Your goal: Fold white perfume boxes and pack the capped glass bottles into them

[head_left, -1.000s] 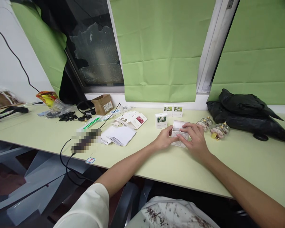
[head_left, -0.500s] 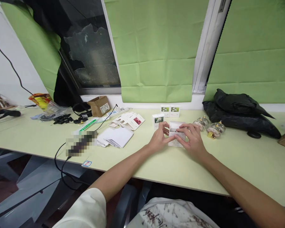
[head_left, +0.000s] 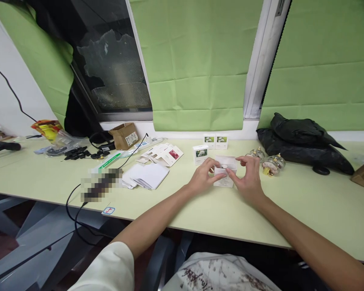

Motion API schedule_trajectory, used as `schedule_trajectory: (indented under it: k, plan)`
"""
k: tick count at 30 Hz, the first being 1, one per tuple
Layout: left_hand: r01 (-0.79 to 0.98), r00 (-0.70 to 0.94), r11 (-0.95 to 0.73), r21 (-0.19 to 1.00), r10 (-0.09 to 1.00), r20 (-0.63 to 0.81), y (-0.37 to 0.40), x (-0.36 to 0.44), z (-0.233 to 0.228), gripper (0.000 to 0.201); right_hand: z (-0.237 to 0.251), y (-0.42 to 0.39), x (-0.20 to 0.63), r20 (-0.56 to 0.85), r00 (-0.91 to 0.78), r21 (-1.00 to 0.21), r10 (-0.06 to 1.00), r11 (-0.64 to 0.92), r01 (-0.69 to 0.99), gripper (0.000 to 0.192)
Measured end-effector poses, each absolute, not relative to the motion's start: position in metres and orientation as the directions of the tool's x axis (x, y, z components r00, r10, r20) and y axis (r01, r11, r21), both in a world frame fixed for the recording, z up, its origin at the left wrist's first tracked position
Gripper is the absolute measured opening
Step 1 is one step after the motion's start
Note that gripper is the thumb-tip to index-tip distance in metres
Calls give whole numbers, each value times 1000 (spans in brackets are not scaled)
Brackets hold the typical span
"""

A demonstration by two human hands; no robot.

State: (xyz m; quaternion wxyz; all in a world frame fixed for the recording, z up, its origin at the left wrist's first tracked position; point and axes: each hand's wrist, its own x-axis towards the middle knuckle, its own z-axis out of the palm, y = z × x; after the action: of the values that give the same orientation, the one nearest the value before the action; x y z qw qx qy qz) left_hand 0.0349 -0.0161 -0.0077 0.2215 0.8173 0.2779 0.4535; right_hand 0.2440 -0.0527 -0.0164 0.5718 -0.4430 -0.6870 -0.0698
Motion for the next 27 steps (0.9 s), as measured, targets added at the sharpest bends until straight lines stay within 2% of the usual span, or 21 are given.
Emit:
schedule_trajectory:
  k: [6, 15, 18, 22, 27]
  plan:
    - [277, 423, -759, 589, 647, 635, -16, 35, -9, 37, -18, -52, 242, 838, 57, -448, 543, 624, 640, 39]
    - [298, 423, -760, 577, 647, 634, -20, 33, -4, 38, -12, -54, 244, 864, -34, -335, 502, 624, 706, 20]
    - [313, 459, -768, 559, 637, 619, -22, 33, -2, 36, -12, -54, 246, 869, -63, -295, 492, 615, 731, 19]
    - [324, 461, -777, 540, 628, 627, -21, 33, -1, 34, -11, -53, 246, 874, -27, -313, 485, 604, 733, 15]
    - [322, 339, -685, 654, 728, 595, -19, 34, -7, 54, -11, -50, 246, 876, 9, -346, 483, 614, 709, 5]
